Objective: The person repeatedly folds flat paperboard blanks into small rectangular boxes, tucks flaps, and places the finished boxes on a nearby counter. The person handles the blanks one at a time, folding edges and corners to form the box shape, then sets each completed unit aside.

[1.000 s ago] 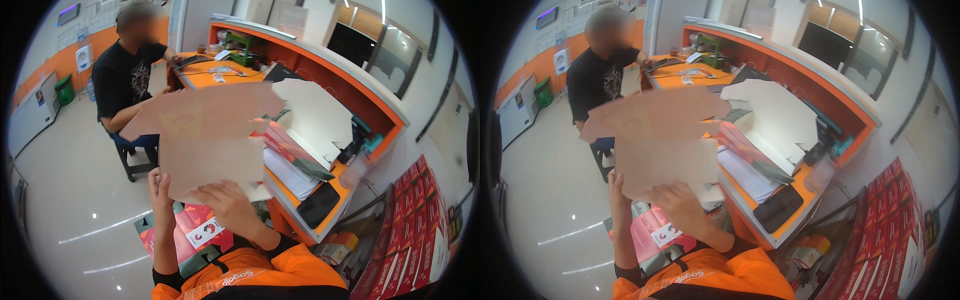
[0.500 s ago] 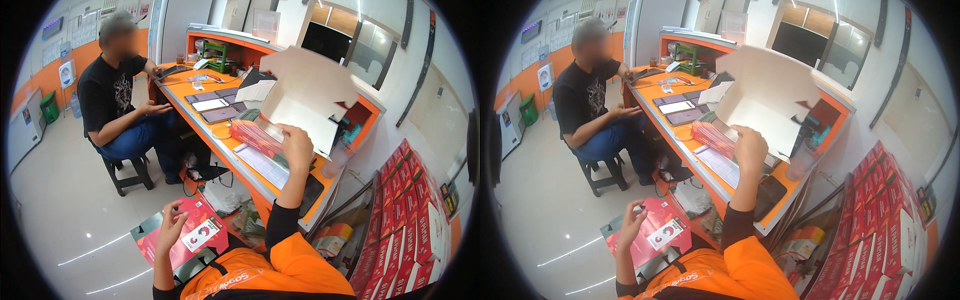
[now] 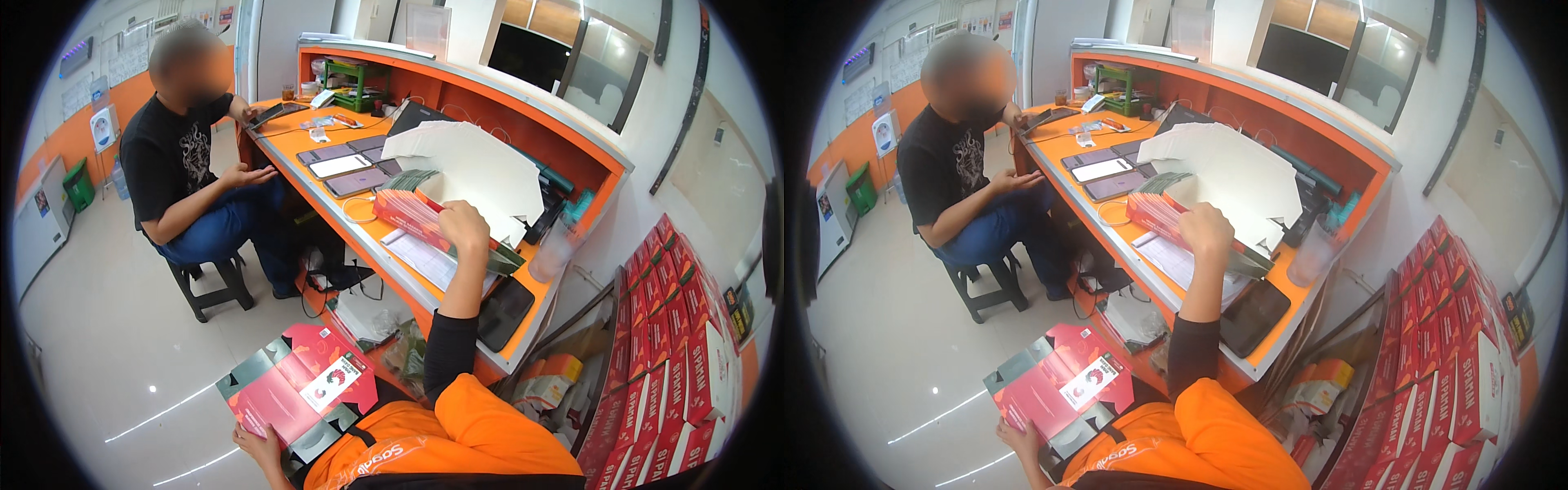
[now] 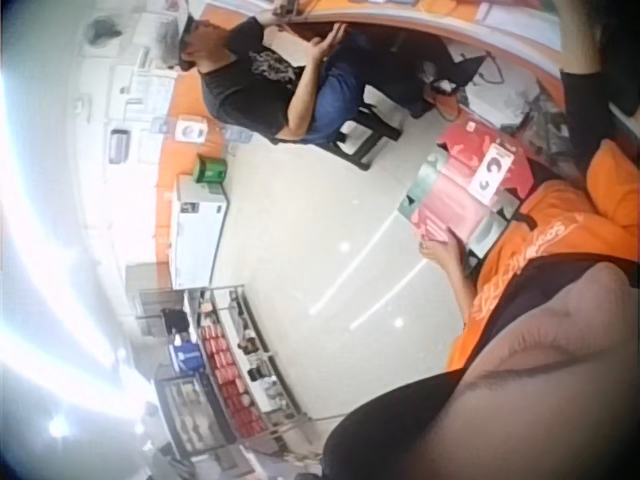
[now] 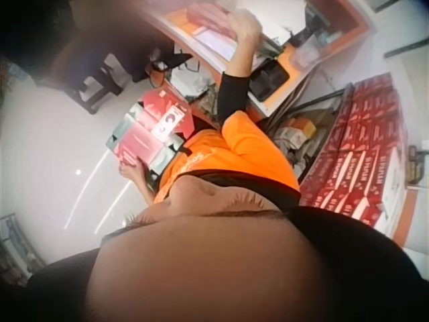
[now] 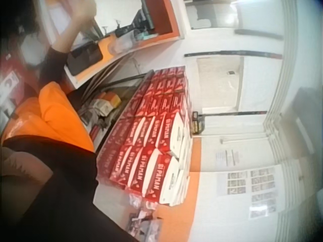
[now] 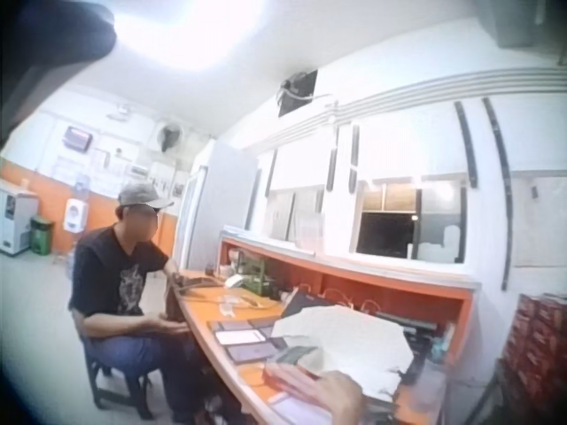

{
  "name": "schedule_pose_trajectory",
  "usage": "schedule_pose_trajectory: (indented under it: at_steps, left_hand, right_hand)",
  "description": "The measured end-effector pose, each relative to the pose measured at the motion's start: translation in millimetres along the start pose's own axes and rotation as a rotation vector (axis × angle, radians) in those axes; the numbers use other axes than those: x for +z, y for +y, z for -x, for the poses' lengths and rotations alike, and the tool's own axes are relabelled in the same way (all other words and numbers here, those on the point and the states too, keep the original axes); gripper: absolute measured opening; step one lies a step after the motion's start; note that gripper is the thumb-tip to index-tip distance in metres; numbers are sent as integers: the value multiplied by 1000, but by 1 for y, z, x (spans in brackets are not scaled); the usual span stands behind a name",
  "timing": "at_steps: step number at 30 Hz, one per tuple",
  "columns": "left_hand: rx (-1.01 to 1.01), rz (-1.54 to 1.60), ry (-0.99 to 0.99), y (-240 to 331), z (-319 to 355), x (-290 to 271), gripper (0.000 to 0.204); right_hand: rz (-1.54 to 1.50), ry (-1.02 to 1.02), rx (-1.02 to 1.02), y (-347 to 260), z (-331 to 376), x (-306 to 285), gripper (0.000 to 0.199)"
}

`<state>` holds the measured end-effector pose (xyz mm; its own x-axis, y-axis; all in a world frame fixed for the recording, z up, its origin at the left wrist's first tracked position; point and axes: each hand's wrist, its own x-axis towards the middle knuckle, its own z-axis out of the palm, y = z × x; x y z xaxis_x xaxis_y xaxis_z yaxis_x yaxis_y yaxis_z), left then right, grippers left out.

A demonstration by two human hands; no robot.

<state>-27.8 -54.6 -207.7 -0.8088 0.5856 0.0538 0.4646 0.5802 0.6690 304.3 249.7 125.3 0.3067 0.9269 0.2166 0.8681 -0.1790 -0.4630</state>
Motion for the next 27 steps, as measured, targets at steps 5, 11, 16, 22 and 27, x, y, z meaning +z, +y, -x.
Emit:
schedule_pose_trajectory:
  at_steps: [5, 11, 16, 22, 27]
  left_hand:
    - [55, 116, -52, -20, 1, 13, 81]
    - [61, 172, -117, -13, 1, 15, 82]
    - [41, 151, -95, -16, 2, 14, 83]
    - [-96, 273, -109, -19, 6, 7, 82]
    - [-272, 455, -213, -5, -8, -9, 76]
  right_hand:
    - [-47, -65, -39, -7, 2, -4, 35]
    - [-129, -31, -18, 6, -1, 9, 38]
    - [-522, 435, -483, -8, 19, 26, 27]
    - [-758, -486, -625, -36, 112, 135, 28]
    - [-46, -636, -415, 28, 149, 297, 70]
